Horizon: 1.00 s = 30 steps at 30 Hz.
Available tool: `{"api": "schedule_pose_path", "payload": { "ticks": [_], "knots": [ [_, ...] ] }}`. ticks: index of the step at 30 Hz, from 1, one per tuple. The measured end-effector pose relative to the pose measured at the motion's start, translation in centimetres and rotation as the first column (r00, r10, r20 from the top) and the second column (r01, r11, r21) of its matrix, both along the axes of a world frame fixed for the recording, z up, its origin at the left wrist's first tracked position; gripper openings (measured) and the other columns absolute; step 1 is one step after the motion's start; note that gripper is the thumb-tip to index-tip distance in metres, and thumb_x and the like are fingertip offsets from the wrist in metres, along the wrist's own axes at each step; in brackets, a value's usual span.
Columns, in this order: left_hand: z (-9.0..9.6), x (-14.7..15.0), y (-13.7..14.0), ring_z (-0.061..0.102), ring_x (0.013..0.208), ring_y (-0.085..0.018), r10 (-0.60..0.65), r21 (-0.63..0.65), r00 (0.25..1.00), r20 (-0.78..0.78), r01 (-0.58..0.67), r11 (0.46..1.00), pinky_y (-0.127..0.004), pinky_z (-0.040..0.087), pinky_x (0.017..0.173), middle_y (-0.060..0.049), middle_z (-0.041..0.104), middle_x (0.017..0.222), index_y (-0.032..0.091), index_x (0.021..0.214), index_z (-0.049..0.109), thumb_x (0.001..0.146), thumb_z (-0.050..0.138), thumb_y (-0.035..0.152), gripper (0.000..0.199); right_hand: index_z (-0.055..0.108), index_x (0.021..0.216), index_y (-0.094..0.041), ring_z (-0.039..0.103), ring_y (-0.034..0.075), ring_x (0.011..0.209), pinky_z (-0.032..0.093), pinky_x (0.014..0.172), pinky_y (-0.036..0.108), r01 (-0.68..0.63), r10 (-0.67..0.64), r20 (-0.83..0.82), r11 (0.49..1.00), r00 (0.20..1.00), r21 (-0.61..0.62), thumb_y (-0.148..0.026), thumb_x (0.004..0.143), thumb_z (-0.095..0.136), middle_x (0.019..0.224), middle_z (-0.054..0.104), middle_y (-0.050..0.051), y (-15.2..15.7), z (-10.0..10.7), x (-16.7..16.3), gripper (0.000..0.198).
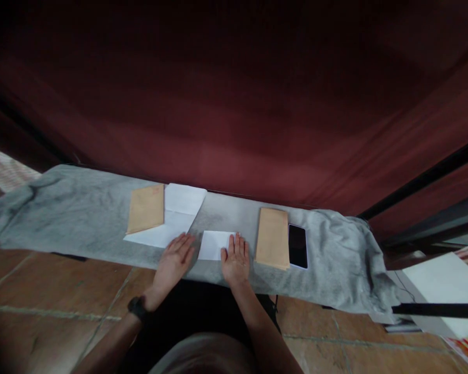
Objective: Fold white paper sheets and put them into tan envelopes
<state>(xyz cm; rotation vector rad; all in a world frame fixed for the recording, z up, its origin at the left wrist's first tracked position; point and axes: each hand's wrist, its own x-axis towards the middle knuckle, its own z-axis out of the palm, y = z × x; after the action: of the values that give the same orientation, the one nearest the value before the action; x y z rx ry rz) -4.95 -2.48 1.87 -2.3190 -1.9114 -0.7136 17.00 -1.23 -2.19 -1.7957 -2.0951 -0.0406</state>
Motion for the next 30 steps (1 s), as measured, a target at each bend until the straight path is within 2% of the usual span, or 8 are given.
{"api": "schedule_pose_path", "payload": {
  "ticks": [4,6,9,12,16,24,27,30],
  "knots": [
    [2.0,-6.7,2.1,0.05,0.133,-0.028,0.308,0.074,0.949,0.059,-0.312,0.947,-0.046,0.04,0.111,-0.015,0.058,0.14,0.015,0.134,0.056,0.097,0.039,0.03,0.043,0.041,0.15,-0.011,0.038,0.03,0.143,0.027,0.117,0.05,-0.005,0.005,-0.007,1.0,1.0,0.015,-0.035,0.102,0.041,0.156,0.036,0.018,0.0,-0.2,0.0,0.054],
    [2.5,-9.8,3.1,0.052,0.131,-0.029,0.4,0.035,0.916,0.019,-0.401,0.916,-0.046,0.042,0.108,-0.018,0.057,0.139,0.012,0.132,0.056,0.096,0.041,0.028,0.043,0.042,0.149,-0.01,0.038,0.03,0.143,0.027,0.117,0.05,-0.007,0.007,-0.001,1.0,1.0,0.016,-0.035,0.102,0.04,0.156,0.037,0.018,0.1,-0.4,0.1,0.054],
    [2.3,-12.7,3.5,0.059,0.12,-0.028,0.421,-0.102,0.904,-0.071,-0.426,0.899,-0.042,0.046,0.1,-0.015,0.062,0.134,0.016,0.126,0.061,0.094,0.045,0.026,0.037,0.043,0.148,-0.01,0.039,0.031,0.143,0.027,0.117,0.05,-0.008,0.008,0.001,1.0,1.0,0.024,-0.036,0.102,0.041,0.156,0.037,0.018,0.2,-0.6,0.1,0.054],
    [1.8,-13.8,3.1,0.065,0.108,-0.025,0.407,-0.171,0.908,-0.099,-0.419,0.892,-0.037,0.047,0.095,-0.009,0.067,0.126,0.023,0.118,0.066,0.095,0.044,0.027,0.032,0.043,0.149,-0.01,0.039,0.031,0.143,0.026,0.117,0.049,-0.012,0.012,0.001,1.0,1.0,0.016,-0.037,0.101,0.041,0.156,0.037,0.018,0.2,-0.6,0.1,0.054],
    [1.6,-14.2,2.8,0.066,0.102,-0.025,0.4,-0.155,0.908,-0.125,-0.416,0.896,-0.036,0.047,0.091,-0.008,0.069,0.123,0.025,0.117,0.068,0.097,0.042,0.03,0.033,0.042,0.149,-0.01,0.037,0.03,0.143,0.025,0.118,0.048,-0.006,0.006,0.009,1.0,1.0,-0.011,-0.038,0.102,0.04,0.157,0.036,0.017,0.1,-0.4,0.1,0.055],
    [2.2,-16.9,4.8,0.065,0.074,-0.022,0.567,-0.302,0.823,0.002,-0.541,0.785,-0.028,0.042,0.061,-0.01,0.074,0.096,0.018,0.102,0.069,0.092,0.049,0.032,0.027,0.045,0.147,-0.01,0.039,0.029,0.142,0.025,0.118,0.047,-0.013,0.013,0.003,1.0,1.0,0.012,-0.036,0.101,0.042,0.155,0.039,0.017,0.0,-0.1,0.1,0.053],
    [3.0,-17.7,4.9,0.064,0.076,-0.021,0.614,-0.257,0.788,0.043,-0.585,0.769,-0.028,0.041,0.063,-0.01,0.073,0.091,0.015,0.105,0.067,0.093,0.046,0.029,0.028,0.045,0.147,-0.01,0.039,0.029,0.142,0.025,0.118,0.047,-0.012,0.012,-0.002,1.0,1.0,0.01,-0.036,0.101,0.043,0.155,0.039,0.017,0.0,-0.1,0.1,0.053],
    [4.3,-17.2,4.2,0.064,0.081,-0.024,0.643,-0.103,0.765,0.039,-0.637,0.764,-0.031,0.043,0.067,-0.012,0.071,0.093,0.013,0.113,0.063,0.097,0.039,0.031,0.035,0.044,0.148,-0.011,0.04,0.03,0.142,0.026,0.117,0.048,-0.012,0.012,0.002,1.0,1.0,0.015,-0.036,0.101,0.041,0.155,0.039,0.017,0.0,-0.2,0.1,0.053]
  ]
}}
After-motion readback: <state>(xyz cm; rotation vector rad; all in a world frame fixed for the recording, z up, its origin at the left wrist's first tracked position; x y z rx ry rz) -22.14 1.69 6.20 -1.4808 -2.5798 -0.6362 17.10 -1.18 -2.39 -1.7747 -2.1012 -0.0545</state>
